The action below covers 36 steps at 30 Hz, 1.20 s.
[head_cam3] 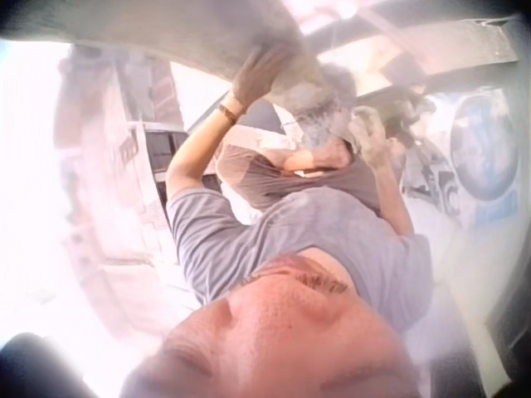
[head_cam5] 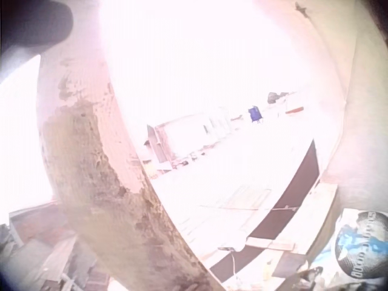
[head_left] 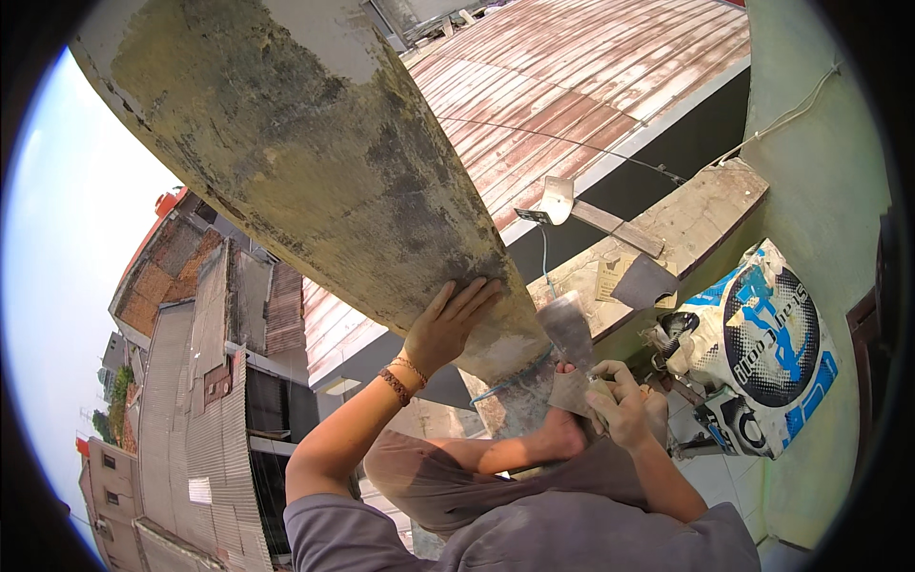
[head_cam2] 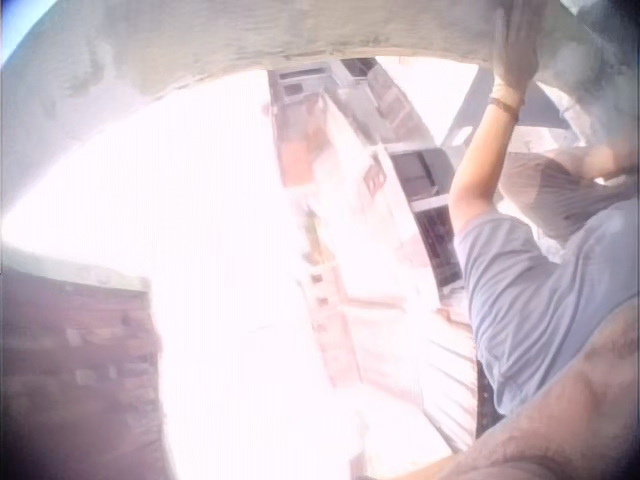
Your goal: The person sands a vertical concrete pillar and then a curved balcony wall using a sanding block and sandpaper. They switch between different sandpaper sheets and work on multiple sections of the surfaces.
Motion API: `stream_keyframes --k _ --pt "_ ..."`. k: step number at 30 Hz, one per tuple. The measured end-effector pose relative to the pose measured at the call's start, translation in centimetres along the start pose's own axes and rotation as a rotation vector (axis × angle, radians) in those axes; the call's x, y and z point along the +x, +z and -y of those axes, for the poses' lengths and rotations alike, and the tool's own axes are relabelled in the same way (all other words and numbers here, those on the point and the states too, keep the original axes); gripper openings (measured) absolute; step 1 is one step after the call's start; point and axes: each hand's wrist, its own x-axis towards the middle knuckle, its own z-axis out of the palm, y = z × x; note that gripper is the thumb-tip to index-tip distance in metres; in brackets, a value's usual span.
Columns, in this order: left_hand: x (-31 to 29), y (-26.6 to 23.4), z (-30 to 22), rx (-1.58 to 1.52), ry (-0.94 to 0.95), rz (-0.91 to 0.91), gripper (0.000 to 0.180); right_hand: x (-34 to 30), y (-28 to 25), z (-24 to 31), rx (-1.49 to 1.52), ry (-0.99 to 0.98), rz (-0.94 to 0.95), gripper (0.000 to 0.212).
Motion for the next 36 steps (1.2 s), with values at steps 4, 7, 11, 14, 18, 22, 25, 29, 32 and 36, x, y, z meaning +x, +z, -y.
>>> stream_keyframes --k 4,7,11,14,18,22,25,29,32,36 --pt "3.2 -2.9 6.8 -0.148 -0.297 -0.166 0.063 -0.6 -1.7 0.0 0.012 0.038 -0.074 0.03" --pt "5.4 -6.6 13.0 -0.055 -0.518 -0.297 0.064 0.3 -1.5 0.7 0.069 0.017 -0.081 0.029" --pt "6.3 -5.5 11.8 -0.033 -0.601 -0.323 0.061 1.2 -0.9 0.3 0.107 -0.017 -0.04 0.028" --pt "5.2 -2.2 4.6 -0.085 -0.501 -0.166 0.059 1.1 -0.6 -0.6 0.103 -0.004 -0.013 0.027" --pt "2.1 0.6 -2.2 -0.142 -0.232 -0.026 0.056 -0.8 -0.4 -0.7 0.041 0.06 -0.018 0.028" --pt "2.2 -0.8 1.4 -0.196 -0.345 -0.105 0.052 -2.8 -1.0 -1.3 -0.015 0.157 -0.029 0.029" --pt "3.7 -4.0 7.7 -0.179 -0.547 -0.291 0.051 -2.3 -1.2 -1.8 -0.035 0.168 -0.052 0.031" --pt "4.6 -5.6 9.3 -0.147 -0.657 -0.368 0.056 -1.1 -2.6 -1.4 -0.264 0.04 -0.097 0.036" --pt "4.9 -5.5 2.3 -0.484 -0.502 -0.444 0.046 0.7 -7.8 0.5 -0.754 -0.279 -0.53 0.031" --pt "10.4 -1.9 -9.3 -0.934 -0.278 -0.283 0.044 1.2 -23.2 3.1 -1.326 -0.483 -1.055 0.03"
